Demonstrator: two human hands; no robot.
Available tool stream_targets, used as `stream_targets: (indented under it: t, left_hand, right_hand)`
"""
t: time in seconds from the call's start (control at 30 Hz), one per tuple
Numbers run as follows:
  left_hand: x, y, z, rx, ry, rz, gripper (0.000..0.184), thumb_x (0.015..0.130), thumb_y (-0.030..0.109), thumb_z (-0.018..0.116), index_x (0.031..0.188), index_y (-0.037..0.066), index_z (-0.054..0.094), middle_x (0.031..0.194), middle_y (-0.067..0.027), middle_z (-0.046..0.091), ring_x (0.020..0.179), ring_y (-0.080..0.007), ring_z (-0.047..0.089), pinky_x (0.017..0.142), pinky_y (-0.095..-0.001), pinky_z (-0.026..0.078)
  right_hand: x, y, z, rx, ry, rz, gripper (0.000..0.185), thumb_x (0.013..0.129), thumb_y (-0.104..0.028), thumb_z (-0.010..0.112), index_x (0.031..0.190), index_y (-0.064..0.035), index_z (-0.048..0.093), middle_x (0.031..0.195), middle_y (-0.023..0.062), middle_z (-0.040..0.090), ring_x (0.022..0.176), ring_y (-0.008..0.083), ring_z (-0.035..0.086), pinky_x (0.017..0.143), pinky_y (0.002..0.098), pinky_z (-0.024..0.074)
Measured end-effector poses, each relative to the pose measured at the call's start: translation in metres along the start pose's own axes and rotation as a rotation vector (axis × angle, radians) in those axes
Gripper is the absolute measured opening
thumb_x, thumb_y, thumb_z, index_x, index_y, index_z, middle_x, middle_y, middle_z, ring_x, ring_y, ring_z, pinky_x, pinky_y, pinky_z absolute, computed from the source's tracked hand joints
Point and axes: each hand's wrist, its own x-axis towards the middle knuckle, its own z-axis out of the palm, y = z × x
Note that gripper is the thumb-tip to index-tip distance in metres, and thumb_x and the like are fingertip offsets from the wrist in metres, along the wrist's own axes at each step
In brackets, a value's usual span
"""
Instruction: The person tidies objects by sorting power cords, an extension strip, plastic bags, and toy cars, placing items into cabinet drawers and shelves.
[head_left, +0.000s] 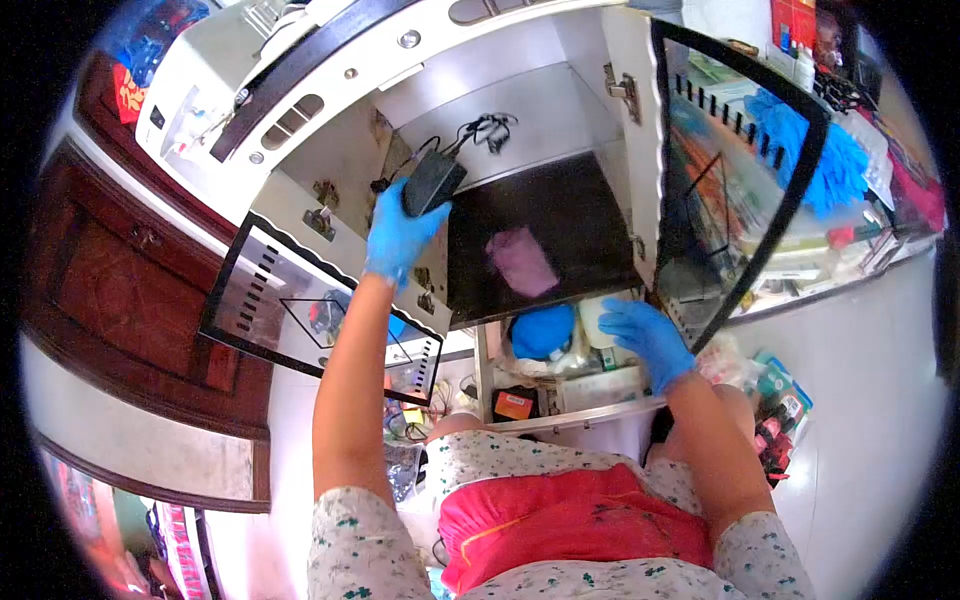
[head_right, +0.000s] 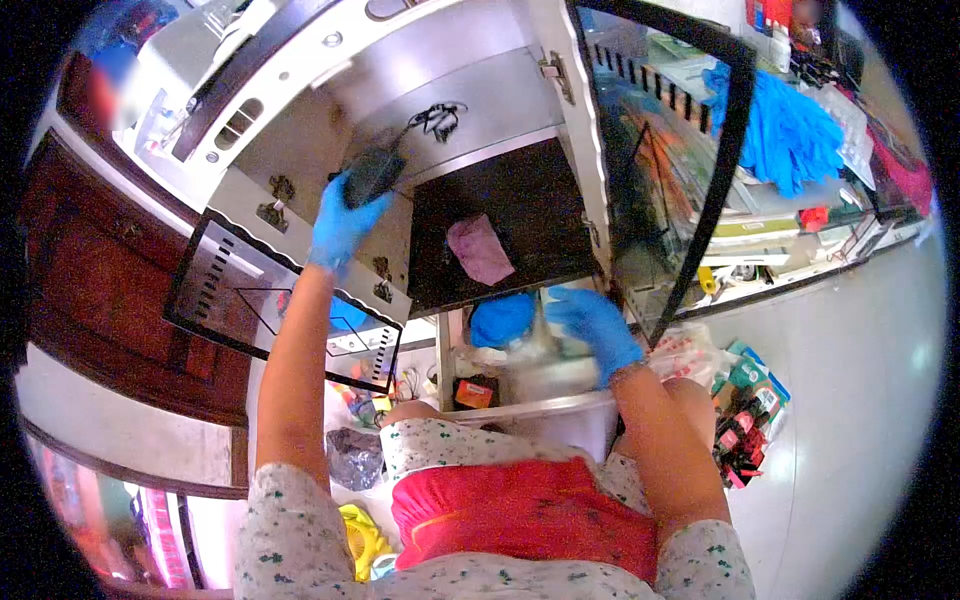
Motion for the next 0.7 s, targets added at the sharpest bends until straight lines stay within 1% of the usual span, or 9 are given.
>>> stream_targets:
  t: [0.1,0.17,0.23,0.33,0.4,0.47,0.57,0.63,0.7]
  left_hand:
    - [-0.079,0.076,-0.039,-0.176,0.139,-0.083,0.064,0.069,0.022,0.074,0.12,-0.003,0.043,0.103,-0.0143,0.057,0.087,-0.0183,0.057,0.071,-0.0295,0.048]
    - [-0.116,0.074,-0.068,-0.292,0.118,0.015,0.069,0.071,0.018,0.073,0.126,-0.001,0.036,0.11,-0.0126,0.053,0.093,-0.016,0.055,0.076,-0.0269,0.047]
    - [-0.155,0.109,-0.107,-0.453,0.07,-0.082,0.067,0.071,0.012,0.072,0.127,0.0,0.035,0.112,-0.0127,0.052,0.095,-0.0148,0.055,0.079,-0.0261,0.047]
    - [-0.19,0.143,-0.149,-0.302,0.173,0.116,0.07,0.067,0.002,0.072,0.127,0.003,0.036,0.116,-0.011,0.05,0.101,-0.0167,0.053,0.083,-0.0279,0.046]
    - [-0.204,0.158,-0.168,-0.234,0.207,0.22,0.069,0.067,0.0,0.071,0.127,0.004,0.037,0.122,-0.0099,0.046,0.108,-0.0179,0.048,0.09,-0.0301,0.042]
    - [-0.21,0.168,-0.181,-0.073,0.247,0.312,0.069,0.067,-0.002,0.07,0.128,0.004,0.037,0.128,-0.0107,0.043,0.114,-0.0202,0.045,0.096,-0.0326,0.038]
    - [-0.212,0.183,-0.189,0.165,0.255,0.469,0.069,0.066,-0.001,0.071,0.127,0.005,0.039,0.128,-0.0111,0.043,0.115,-0.0216,0.045,0.097,-0.0327,0.036]
    - [-0.217,0.189,-0.192,0.148,0.238,0.451,0.07,0.064,0.001,0.073,0.126,0.004,0.041,0.129,-0.0113,0.043,0.116,-0.0225,0.044,0.098,-0.0325,0.035]
    - [-0.223,0.186,-0.195,0.165,0.208,0.444,0.076,0.061,0.012,0.078,0.127,0.007,0.042,0.114,-0.012,0.049,0.102,-0.0247,0.052,0.088,-0.0322,0.042]
  right_hand:
    - [0.002,0.003,0.004,-0.113,0.03,0.006,0.041,0.085,-0.038,0.049,0.118,-0.0135,0.055,0.103,0.0041,0.061,0.093,0.0131,0.057,0.08,0.0274,0.0413]
    - [0.006,0.015,-0.003,-0.114,-0.001,-0.045,0.042,0.085,-0.038,0.049,0.119,-0.0126,0.053,0.104,0.0043,0.061,0.094,0.0131,0.056,0.081,0.0275,0.0412]
    - [0.001,0.015,0.003,-0.126,-0.042,-0.089,0.044,0.085,-0.038,0.049,0.121,-0.0117,0.051,0.105,0.0046,0.06,0.094,0.013,0.056,0.081,0.0275,0.0411]
    - [-0.015,0.006,0.028,-0.202,-0.082,-0.157,0.047,0.089,-0.039,0.044,0.126,-0.01,0.045,0.113,0.0081,0.056,0.103,0.016,0.053,0.086,0.0307,0.0407]
    - [-0.028,-0.003,0.051,-0.001,-0.522,-0.233,0.053,0.09,-0.044,0.039,0.13,-0.0095,0.038,0.123,0.012,0.05,0.112,0.0203,0.048,0.093,0.0352,0.0387]
    - [-0.067,-0.026,0.095,0.288,-0.79,-0.213,0.058,0.091,-0.048,0.033,0.134,-0.0092,0.032,0.128,0.0149,0.044,0.118,0.0252,0.044,0.096,0.038,0.0362]
    - [-0.12,-0.066,0.145,0.348,-0.877,-0.258,0.069,0.089,-0.055,0.029,0.133,-0.0022,0.031,0.13,0.0205,0.041,0.122,0.035,0.038,0.097,0.0438,0.0343]
    - [-0.131,-0.082,0.153,0.369,-0.768,-0.123,0.066,0.089,-0.054,0.031,0.132,-0.0035,0.032,0.129,0.0182,0.042,0.121,0.0324,0.04,0.096,0.0418,0.0361]
    - [-0.137,-0.086,0.154,0.251,-0.599,-0.316,0.056,0.092,-0.045,0.034,0.131,-0.0046,0.035,0.129,0.0167,0.043,0.119,0.0292,0.043,0.093,0.0399,0.0396]
